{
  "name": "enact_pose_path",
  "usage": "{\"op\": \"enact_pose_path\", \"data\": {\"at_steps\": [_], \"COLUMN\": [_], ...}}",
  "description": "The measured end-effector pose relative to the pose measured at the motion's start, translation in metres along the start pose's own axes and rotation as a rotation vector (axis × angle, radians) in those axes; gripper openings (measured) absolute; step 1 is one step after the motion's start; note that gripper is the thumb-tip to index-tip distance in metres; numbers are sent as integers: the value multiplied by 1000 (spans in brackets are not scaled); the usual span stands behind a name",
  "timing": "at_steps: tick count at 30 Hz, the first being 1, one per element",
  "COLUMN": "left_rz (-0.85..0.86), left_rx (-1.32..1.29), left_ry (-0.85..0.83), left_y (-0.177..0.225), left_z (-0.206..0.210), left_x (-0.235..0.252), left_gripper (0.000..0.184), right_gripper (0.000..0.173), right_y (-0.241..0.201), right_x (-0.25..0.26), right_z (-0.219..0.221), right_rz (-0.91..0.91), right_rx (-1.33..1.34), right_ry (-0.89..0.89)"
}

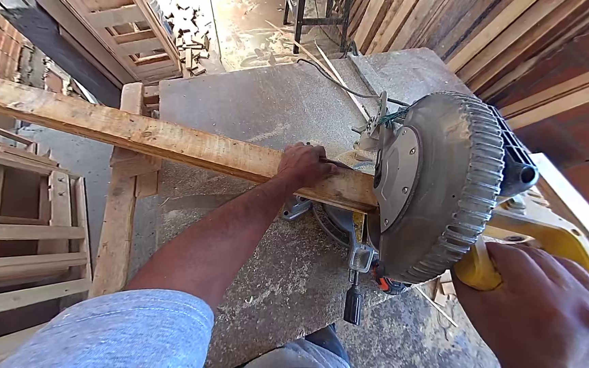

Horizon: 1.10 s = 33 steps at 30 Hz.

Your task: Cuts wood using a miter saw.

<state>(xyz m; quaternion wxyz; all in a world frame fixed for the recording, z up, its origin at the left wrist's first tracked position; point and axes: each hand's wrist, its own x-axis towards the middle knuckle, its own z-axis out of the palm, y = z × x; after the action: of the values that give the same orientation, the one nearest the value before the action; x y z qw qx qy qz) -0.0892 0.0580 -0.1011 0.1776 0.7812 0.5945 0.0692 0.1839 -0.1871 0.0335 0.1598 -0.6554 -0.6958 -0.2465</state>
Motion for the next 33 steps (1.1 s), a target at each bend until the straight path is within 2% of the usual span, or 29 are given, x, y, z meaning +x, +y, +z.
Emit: {"op": "enact_pose_path", "data": {"at_steps": [9, 13, 16, 20, 23, 25, 26, 27, 28, 30, 31, 33], "left_rz": [22, 53, 23, -40, -53, -47, -46, -39, -34, -55, -61, -67], "left_rx": [-13, -32, -32, -56, -32, -37, -35, -35, -39, -28, -27, -8], "left_ry": [28, 46, 37, 42, 25, 29, 32, 36, 39, 28, 38, 57], "left_y": [-3, 3, 8, 18, 14, 10, 8, 8, 11, 15, 14, 16], "left_z": [3, -4, -5, -7, -4, -1, 0, 0, -2, -5, -4, -3], "left_x": [3, 1, -5, -10, -6, -4, -4, -5, -5, -5, -5, -6], "left_gripper": [46, 46, 43, 39, 41, 42, 42, 40, 38, 36, 34, 36], "right_gripper": [22, 23, 23, 31, 35, 29, 25, 25, 35, 71, 78, 74], "right_y": [-12, 14, 34, 59, 64, 56, 47, 36, 26, 8, 0, -5], "right_x": [-33, 12, 85, 186, 196, 157, 123, 86, 54, 20, 13, 12], "right_z": [28, -7, -46, -57, -38, -6, 24, 61, 99, 167, 193, 222], "right_rz": [20, -69, -109, -70, 6, 46, 100, 173, 235, 264, 228, 140], "right_rx": [42, 111, 133, 123, 296, 478, 568, 642, 694, 767, 753, 703], "right_ry": [0, -83, -7, 123, 353, 455, 404, 253, -7, -525, -649, -688]}}
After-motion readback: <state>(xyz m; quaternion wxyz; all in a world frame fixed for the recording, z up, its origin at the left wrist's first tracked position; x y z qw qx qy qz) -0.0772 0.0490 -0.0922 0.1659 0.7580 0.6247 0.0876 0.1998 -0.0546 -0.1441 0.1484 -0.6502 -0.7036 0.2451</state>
